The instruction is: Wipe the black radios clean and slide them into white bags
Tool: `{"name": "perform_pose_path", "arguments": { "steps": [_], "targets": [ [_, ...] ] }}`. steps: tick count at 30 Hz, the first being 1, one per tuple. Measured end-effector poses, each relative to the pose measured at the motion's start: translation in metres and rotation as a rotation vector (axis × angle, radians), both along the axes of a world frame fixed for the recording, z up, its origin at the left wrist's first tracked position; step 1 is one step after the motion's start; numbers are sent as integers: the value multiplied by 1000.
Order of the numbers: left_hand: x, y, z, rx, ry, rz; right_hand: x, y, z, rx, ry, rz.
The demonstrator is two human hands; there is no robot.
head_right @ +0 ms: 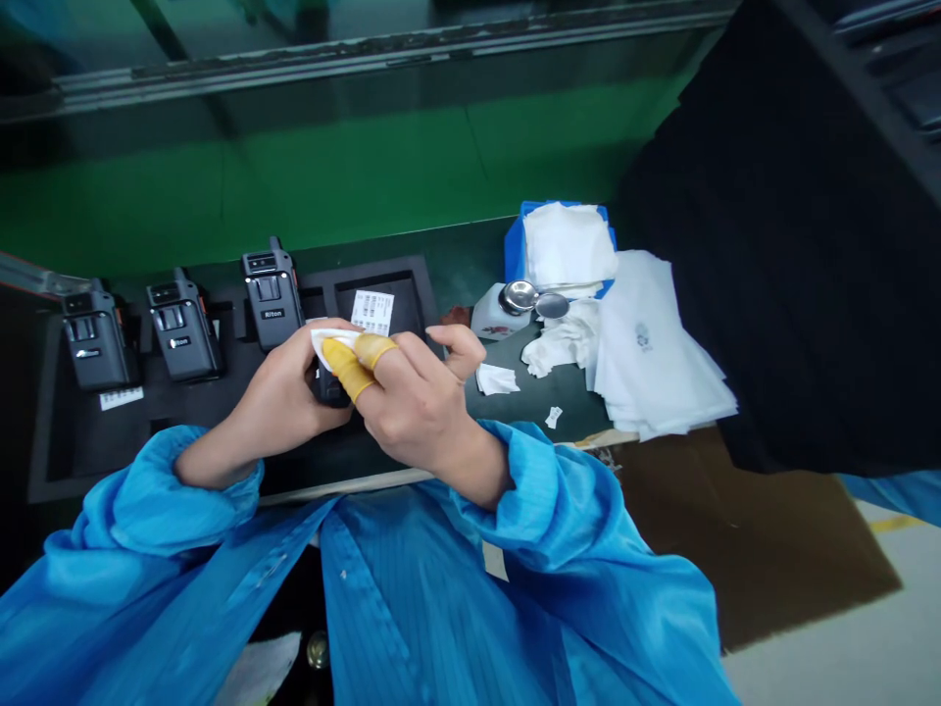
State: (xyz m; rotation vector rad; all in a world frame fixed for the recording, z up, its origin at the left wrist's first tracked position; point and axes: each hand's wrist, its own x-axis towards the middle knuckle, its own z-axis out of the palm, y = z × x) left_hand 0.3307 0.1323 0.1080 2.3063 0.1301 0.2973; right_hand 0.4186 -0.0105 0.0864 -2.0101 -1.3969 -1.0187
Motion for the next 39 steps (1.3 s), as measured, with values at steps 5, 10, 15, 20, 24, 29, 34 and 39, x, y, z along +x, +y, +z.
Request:
{"name": "perform_pose_path", "arguments": {
  "steps": [5,10,15,20,24,29,34,39],
  "targets": [
    [-1,0,3,-35,41,41,9,-5,-10,-12,117,-109],
    [-1,0,3,-20,6,8,5,-3,-2,-21,147,-53],
    [0,-2,2,-20,21,40,-5,8,7,25,45,38],
    [1,-6,1,-11,13,89,-16,12,9,68,17,-113],
    [2,-9,1,18,29,110,-23,10,8,100,42,-163],
    [-1,-9,3,47,32,107,-17,4,-4,91,124,-191],
    [-3,-8,3,20,35,102,-7,-1,-7,114,184,-149],
    [-2,-8,3,7,10,78,-10,6,0,93,112,24]
  ]
}}
